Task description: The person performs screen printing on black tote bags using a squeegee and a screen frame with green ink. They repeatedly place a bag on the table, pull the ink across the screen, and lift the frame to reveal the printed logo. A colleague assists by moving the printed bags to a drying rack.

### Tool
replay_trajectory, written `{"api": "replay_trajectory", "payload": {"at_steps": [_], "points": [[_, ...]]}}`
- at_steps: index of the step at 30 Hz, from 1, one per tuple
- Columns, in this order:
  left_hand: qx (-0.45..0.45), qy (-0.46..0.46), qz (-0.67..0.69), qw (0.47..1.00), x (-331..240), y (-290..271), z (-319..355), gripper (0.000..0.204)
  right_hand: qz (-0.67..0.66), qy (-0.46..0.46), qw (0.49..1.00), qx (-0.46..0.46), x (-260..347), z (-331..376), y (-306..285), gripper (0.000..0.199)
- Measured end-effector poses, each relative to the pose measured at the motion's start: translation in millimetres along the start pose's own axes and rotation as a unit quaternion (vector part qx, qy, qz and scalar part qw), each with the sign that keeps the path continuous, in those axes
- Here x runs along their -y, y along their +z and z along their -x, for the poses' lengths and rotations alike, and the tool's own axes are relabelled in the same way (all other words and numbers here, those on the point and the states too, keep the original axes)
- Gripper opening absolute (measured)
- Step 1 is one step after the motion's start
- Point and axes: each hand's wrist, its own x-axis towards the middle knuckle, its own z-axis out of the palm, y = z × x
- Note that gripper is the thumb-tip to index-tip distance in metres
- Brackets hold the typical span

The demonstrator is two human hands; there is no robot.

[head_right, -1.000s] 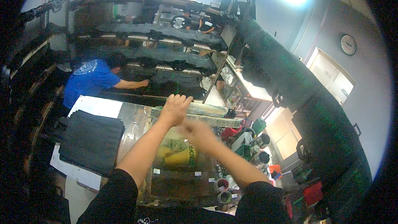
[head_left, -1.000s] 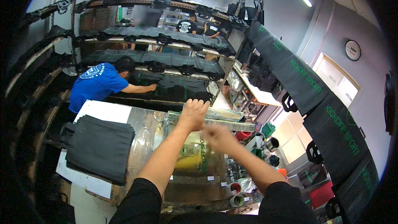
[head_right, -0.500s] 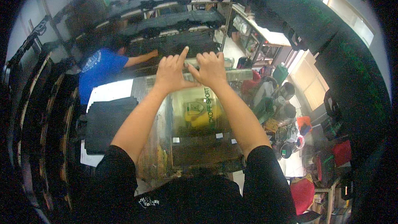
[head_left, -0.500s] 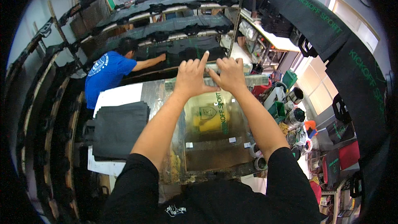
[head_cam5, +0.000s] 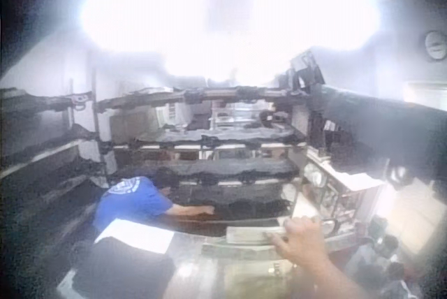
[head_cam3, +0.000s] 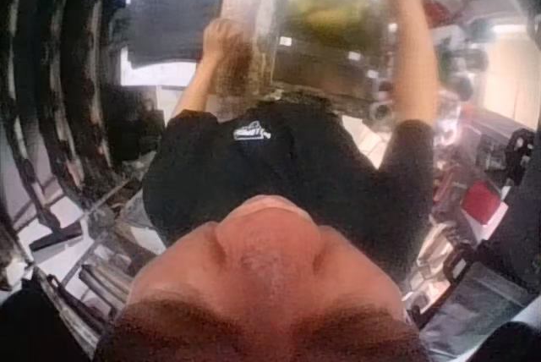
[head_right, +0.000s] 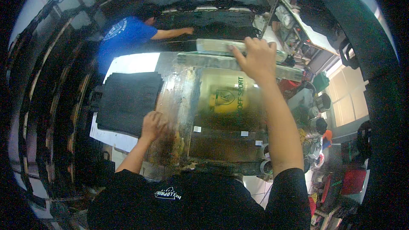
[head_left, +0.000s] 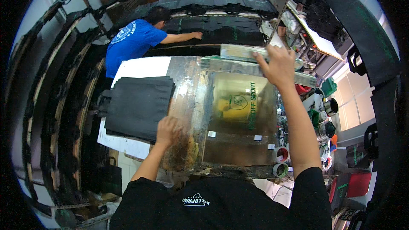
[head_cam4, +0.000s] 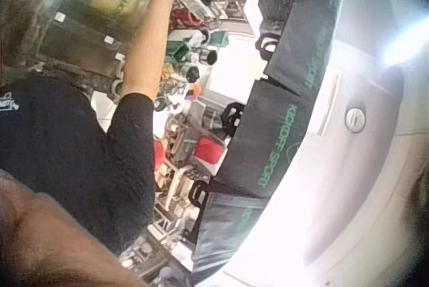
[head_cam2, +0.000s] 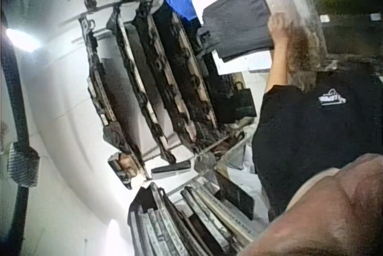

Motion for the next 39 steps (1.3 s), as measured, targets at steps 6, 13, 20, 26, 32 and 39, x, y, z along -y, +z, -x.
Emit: {"api": "replay_trajectory", "payload": {"at_steps": [6,13,20,26,32,39], "points": [[0.117,-0.181,-0.172,0.961,55.0,-1.1,47.6,0.087,0.007,-0.004,1.0,0.0,-0.8,-7.2,2.3,0.057],[0.068,-0.206,-0.135,0.967,79.0,36.0,73.8,0.07,0.015,0.009,1.0,0.007,-2.9,-7.6,2.4,0.058],[0.084,-0.292,0.08,0.949,122.4,2.4,46.2,0.059,-0.015,-0.004,1.0,-0.022,3.9,-4.4,3.9,0.059],[0.206,-0.193,0.086,0.955,20.8,-27.3,-68.7,0.067,0.002,-0.005,1.0,-0.021,-11.4,-14.3,8.7,0.063],[0.208,-0.104,0.163,0.959,-143.1,70.2,-88.4,0.092,0.005,-0.013,1.0,-0.005,-14.5,-26.4,11.2,0.068],[0.18,0.13,0.005,0.975,-174.7,121.2,-64.6,0.129,-0.017,-0.01,1.0,-0.017,-20.6,-29.6,14.8,0.07]]}}
